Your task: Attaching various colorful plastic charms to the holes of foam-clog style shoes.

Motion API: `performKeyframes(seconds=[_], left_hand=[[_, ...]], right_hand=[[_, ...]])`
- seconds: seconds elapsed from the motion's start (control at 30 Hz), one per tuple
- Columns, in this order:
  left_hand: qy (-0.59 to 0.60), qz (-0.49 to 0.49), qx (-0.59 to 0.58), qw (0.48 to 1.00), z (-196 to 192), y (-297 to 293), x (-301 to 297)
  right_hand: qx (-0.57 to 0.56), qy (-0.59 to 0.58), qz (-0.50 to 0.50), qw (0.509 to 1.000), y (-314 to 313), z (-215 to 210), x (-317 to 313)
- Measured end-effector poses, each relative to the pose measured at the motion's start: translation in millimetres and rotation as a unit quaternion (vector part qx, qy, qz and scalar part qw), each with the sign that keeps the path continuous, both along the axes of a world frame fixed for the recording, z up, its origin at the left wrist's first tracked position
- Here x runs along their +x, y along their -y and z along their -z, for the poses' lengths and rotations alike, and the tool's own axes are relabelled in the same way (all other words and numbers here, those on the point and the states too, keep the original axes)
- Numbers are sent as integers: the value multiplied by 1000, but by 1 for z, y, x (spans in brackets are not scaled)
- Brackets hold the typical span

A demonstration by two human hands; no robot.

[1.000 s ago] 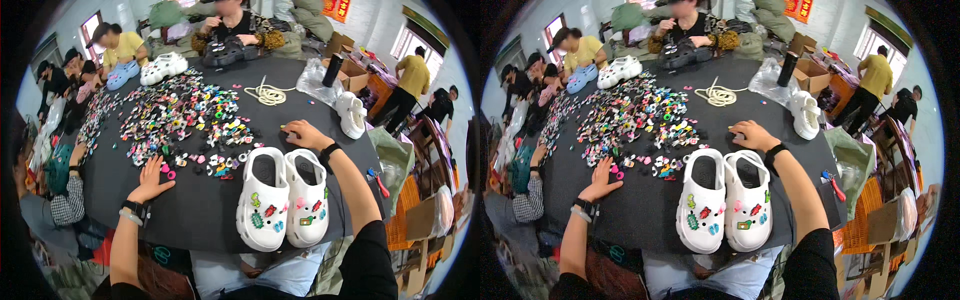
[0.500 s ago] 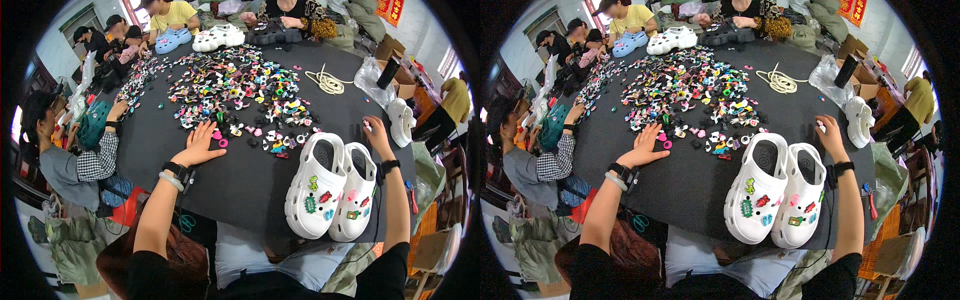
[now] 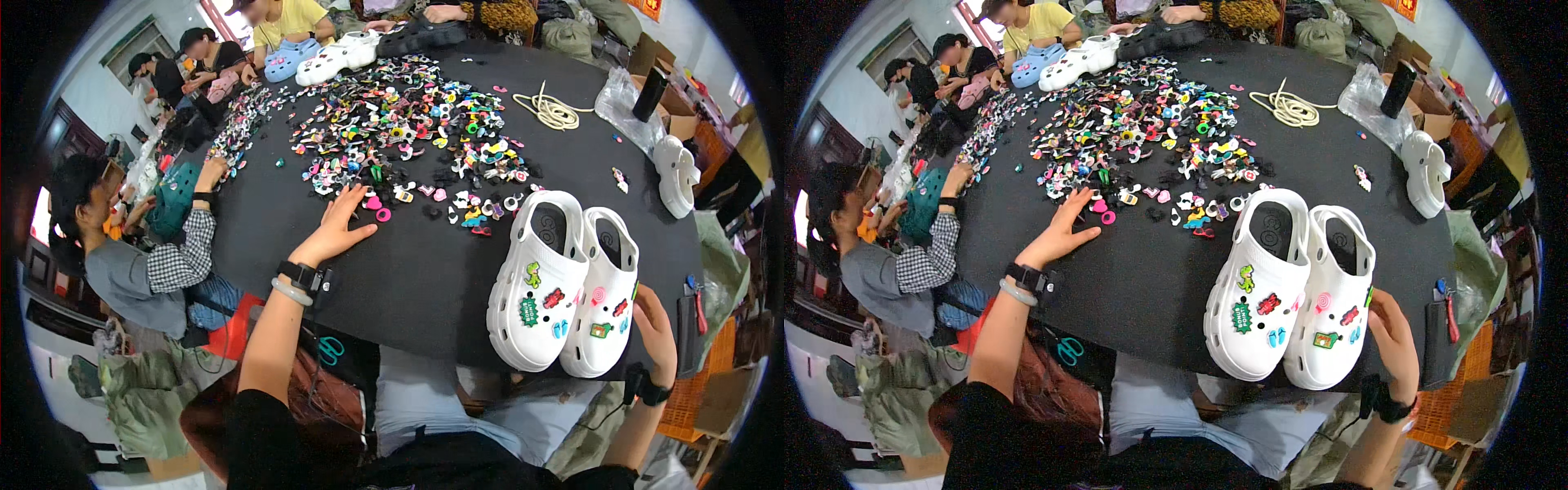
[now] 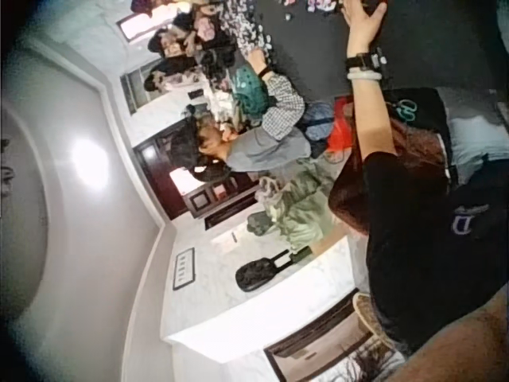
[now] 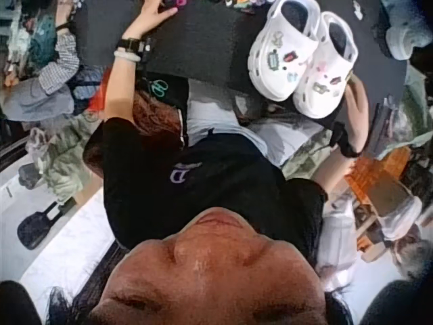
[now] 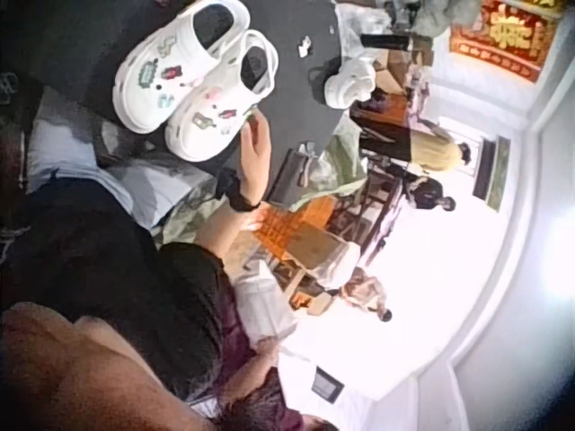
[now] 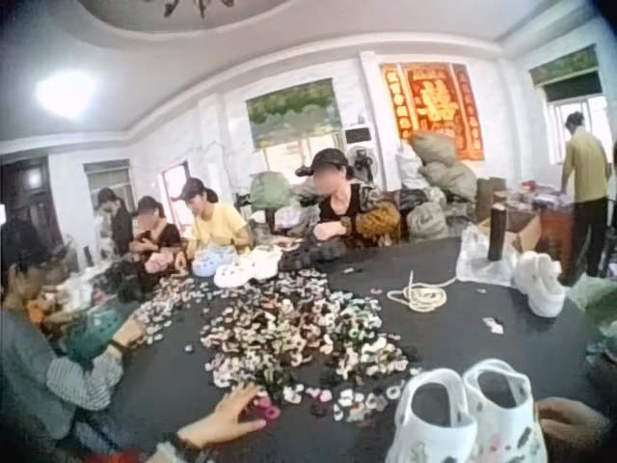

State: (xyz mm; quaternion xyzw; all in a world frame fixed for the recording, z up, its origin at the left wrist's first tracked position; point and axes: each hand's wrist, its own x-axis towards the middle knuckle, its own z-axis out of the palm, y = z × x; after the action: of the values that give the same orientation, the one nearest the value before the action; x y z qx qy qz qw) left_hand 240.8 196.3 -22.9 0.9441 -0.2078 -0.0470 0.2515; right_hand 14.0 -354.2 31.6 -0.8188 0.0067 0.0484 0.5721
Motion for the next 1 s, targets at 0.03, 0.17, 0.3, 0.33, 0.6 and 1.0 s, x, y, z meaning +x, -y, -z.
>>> performKeyframes(seconds=[0.03,0.17,0.3,0.33,0.6,1.0], left_hand=[[9,-7,-5,1000,-5,3,-7],[15,-22,3,1000,-10,-8,-19],[38,-39,-122,991,-11,-19,-16],[59,-53,-144,986,-12,-19,-14],[127,30,-2,991,-20,-6,23],[-78,-184,-314,928,-32,-2,0]], right_hand=[[15,4,23,1000,-8,-3,-12],[83,58,102,990,-31,12,-45],[153,121,260,946,-38,66,-57],[113,151,291,938,-41,69,-56],[-123,149,275,942,-38,65,-33],[-64,160,279,944,-23,80,-17]])
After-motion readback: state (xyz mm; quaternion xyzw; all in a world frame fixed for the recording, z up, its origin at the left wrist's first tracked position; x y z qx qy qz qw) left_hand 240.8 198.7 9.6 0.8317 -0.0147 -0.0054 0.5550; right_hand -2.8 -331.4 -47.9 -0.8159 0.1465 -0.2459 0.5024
